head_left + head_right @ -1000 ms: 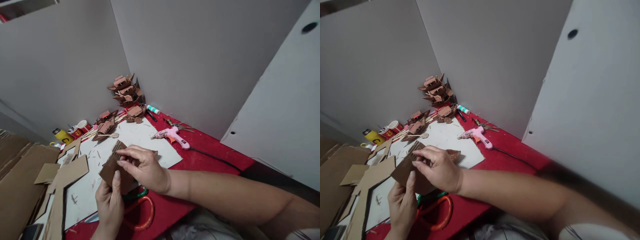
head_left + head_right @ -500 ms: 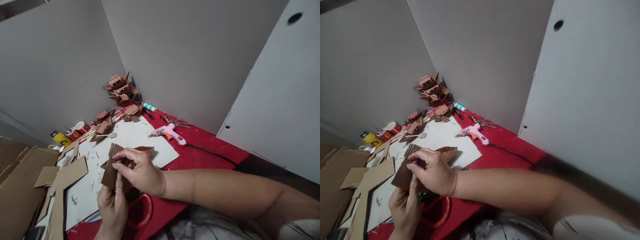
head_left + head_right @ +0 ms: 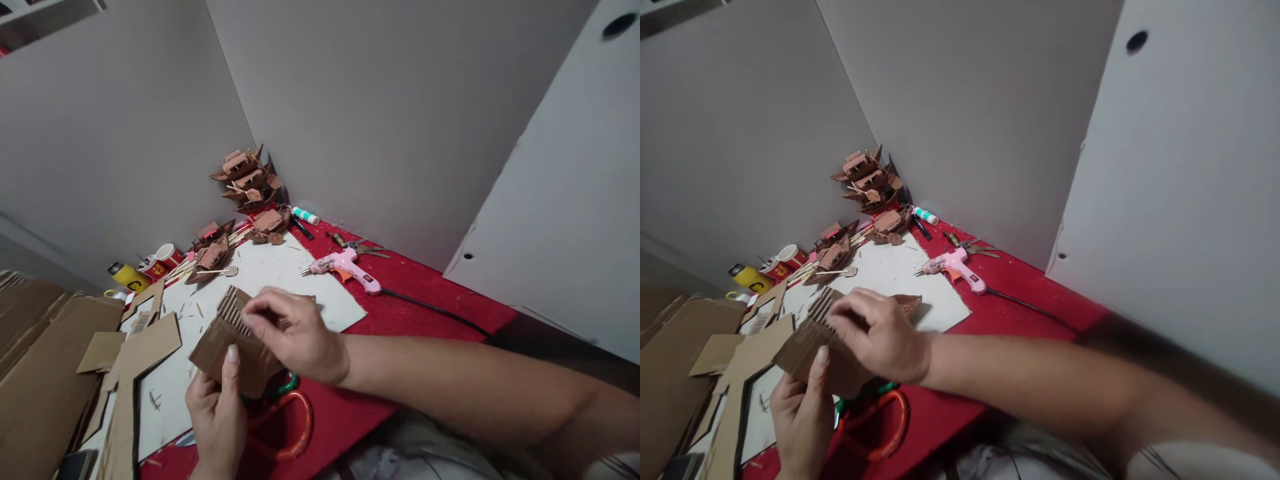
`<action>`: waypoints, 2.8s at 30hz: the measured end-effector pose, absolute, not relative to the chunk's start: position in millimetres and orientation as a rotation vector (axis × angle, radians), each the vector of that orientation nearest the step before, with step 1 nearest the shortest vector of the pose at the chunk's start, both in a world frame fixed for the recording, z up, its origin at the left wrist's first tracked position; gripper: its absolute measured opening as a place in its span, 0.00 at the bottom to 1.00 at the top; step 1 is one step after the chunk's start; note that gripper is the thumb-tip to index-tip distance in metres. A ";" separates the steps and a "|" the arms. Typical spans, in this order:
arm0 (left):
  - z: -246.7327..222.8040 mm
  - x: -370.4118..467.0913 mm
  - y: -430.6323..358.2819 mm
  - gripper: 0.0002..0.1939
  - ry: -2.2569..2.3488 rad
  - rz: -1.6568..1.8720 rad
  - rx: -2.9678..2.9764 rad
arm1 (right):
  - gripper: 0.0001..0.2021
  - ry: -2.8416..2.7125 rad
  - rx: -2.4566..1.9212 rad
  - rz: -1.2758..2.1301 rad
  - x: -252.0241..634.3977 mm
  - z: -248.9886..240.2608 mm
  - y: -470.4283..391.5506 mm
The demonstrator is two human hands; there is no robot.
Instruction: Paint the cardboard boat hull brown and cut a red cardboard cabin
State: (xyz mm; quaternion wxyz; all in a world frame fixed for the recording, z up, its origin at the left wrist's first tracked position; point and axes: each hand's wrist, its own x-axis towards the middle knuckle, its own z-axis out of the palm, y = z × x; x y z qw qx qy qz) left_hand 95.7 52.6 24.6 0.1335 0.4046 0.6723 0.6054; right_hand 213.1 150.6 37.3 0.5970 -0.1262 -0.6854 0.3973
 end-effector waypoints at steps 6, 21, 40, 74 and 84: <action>23.7 95.0 43.9 0.16 1.999 1.725 1.175 | 0.11 -1.561 -0.549 1.302 217.5 49.4 170.8; 24.0 98.8 42.1 0.15 1.892 1.446 1.469 | 0.04 -1.688 -0.519 1.616 223.6 61.4 173.8; 32.3 98.9 38.2 0.21 2.047 1.601 1.133 | 0.13 -1.626 -0.414 1.606 227.9 56.7 173.3; 33.8 56.0 54.7 0.21 1.568 1.501 0.816 | 0.06 -2.411 0.053 0.341 233.7 44.0 180.8; 41.6 59.8 52.4 0.20 1.453 1.489 0.805 | 0.09 -2.310 0.007 0.633 229.1 36.9 191.2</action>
